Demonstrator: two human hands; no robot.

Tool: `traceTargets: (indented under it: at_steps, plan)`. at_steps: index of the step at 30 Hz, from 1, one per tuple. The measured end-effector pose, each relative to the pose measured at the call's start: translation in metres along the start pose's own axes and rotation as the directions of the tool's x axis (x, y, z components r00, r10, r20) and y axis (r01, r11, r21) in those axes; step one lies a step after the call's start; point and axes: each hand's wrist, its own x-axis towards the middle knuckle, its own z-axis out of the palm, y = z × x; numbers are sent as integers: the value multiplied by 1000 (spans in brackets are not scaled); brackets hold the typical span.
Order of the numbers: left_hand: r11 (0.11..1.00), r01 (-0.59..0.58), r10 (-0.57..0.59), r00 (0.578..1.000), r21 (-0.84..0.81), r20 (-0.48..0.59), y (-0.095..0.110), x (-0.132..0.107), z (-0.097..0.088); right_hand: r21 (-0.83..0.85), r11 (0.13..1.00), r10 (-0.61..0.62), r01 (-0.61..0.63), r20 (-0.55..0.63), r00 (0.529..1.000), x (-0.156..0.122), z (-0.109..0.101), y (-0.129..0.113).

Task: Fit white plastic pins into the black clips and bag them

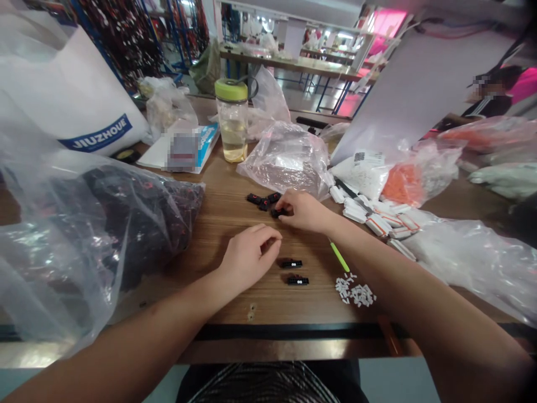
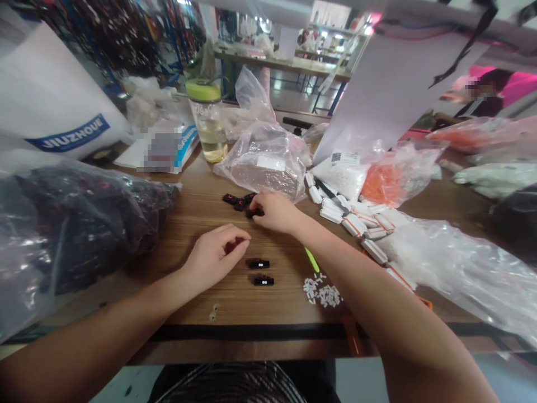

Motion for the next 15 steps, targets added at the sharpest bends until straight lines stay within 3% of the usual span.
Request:
traceTargets:
  at_steps: [3, 6, 10, 15]
  plan:
    - [998, 39, -36, 998, 54, -43, -6, 5, -1, 35, 999, -17, 16, 31, 999, -13, -1, -3]
    - [994, 54, -50, 998, 99, -42, -8, 8, 0, 139, 989, 37, -43, 45, 998, -25, 2, -7]
    - [990, -13, 20, 999, 143, -45, -5, 8, 1, 396, 910, 115, -124, 46, 992, -39, 6, -20]
    - [973, -60, 62, 998, 221, -2, 0, 6, 0, 439, 876, 214, -200, 18, 977, -48, 8, -40]
